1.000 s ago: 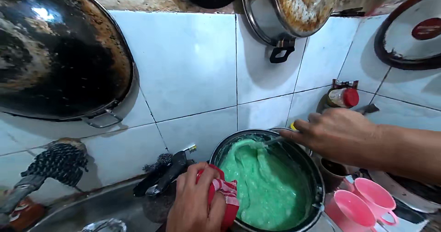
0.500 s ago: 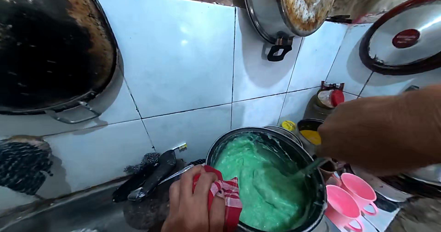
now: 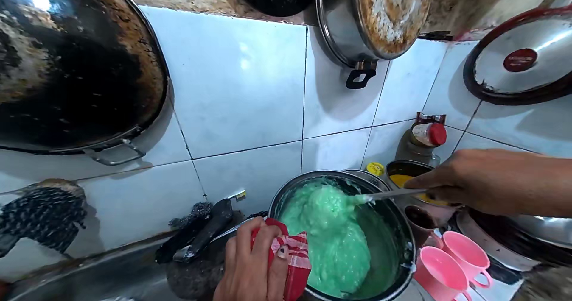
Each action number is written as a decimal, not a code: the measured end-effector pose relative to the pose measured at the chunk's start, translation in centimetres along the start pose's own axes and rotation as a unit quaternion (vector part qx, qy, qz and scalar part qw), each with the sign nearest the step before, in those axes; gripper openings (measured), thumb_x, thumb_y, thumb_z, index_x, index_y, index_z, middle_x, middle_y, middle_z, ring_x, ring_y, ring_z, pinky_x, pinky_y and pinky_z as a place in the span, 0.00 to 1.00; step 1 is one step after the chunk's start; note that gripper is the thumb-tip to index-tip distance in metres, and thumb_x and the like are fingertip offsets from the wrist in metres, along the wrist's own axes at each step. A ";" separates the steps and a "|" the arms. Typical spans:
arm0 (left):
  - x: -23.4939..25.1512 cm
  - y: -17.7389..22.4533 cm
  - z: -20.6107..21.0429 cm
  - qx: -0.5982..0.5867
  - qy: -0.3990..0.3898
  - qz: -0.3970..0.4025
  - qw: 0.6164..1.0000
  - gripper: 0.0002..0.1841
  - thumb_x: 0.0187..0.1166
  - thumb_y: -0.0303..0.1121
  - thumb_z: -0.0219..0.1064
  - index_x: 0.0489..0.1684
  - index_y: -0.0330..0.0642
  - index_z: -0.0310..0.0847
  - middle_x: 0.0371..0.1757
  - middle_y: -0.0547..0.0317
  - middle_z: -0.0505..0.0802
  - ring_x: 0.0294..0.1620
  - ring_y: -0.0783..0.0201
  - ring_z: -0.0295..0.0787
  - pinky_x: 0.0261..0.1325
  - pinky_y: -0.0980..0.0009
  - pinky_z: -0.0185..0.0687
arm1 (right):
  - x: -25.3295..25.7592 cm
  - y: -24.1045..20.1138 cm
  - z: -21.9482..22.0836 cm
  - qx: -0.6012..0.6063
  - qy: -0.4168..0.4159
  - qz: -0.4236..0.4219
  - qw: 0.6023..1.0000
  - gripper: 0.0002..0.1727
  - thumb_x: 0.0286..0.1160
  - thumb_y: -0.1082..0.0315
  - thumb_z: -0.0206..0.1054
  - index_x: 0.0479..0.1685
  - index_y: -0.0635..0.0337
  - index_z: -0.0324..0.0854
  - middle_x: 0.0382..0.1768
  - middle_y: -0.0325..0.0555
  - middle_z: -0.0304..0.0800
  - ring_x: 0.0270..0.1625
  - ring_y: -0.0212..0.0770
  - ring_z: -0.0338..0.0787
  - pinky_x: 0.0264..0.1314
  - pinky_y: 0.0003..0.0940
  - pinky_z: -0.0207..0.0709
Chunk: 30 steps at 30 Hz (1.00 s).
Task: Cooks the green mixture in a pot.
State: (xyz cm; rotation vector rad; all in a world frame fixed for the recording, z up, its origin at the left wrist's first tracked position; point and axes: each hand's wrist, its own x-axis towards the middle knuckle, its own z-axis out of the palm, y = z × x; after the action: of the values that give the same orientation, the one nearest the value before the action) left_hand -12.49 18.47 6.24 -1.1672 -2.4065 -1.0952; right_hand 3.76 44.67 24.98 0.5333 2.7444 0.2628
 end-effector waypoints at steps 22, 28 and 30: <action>0.5 0.3 -0.9 0.001 -0.059 -0.021 0.998 0.18 0.76 0.34 0.55 0.56 0.34 0.84 0.69 0.31 0.79 0.65 0.30 0.77 0.53 0.39 0.79 | 2.7 -2.8 1.8 -0.187 0.074 -0.088 0.976 0.22 0.80 0.73 0.62 0.73 0.52 0.81 0.41 0.56 0.89 0.36 0.58 0.90 0.33 0.52 0.81; 0.3 0.4 -0.8 0.002 -0.057 -0.024 0.998 0.19 0.77 0.35 0.54 0.58 0.35 0.83 0.69 0.33 0.79 0.64 0.31 0.78 0.53 0.40 0.80 | 3.8 -4.4 7.1 -0.175 0.228 -0.221 0.932 0.20 0.70 0.78 0.69 0.62 0.58 0.84 0.32 0.53 0.85 0.26 0.53 0.88 0.22 0.46 0.80; 0.4 0.4 -0.8 0.006 -0.048 -0.022 0.999 0.19 0.77 0.35 0.55 0.58 0.36 0.83 0.69 0.33 0.79 0.65 0.31 0.78 0.52 0.40 0.80 | 1.8 -3.3 7.5 -0.180 0.259 -0.278 0.907 0.21 0.66 0.77 0.71 0.61 0.54 0.84 0.28 0.48 0.82 0.22 0.49 0.85 0.18 0.42 0.76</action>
State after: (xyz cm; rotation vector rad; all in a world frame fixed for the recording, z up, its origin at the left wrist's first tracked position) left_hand -12.49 18.28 7.22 -1.1938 -2.5201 -1.0591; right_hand 3.76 43.26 16.67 -0.4898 3.0711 0.8376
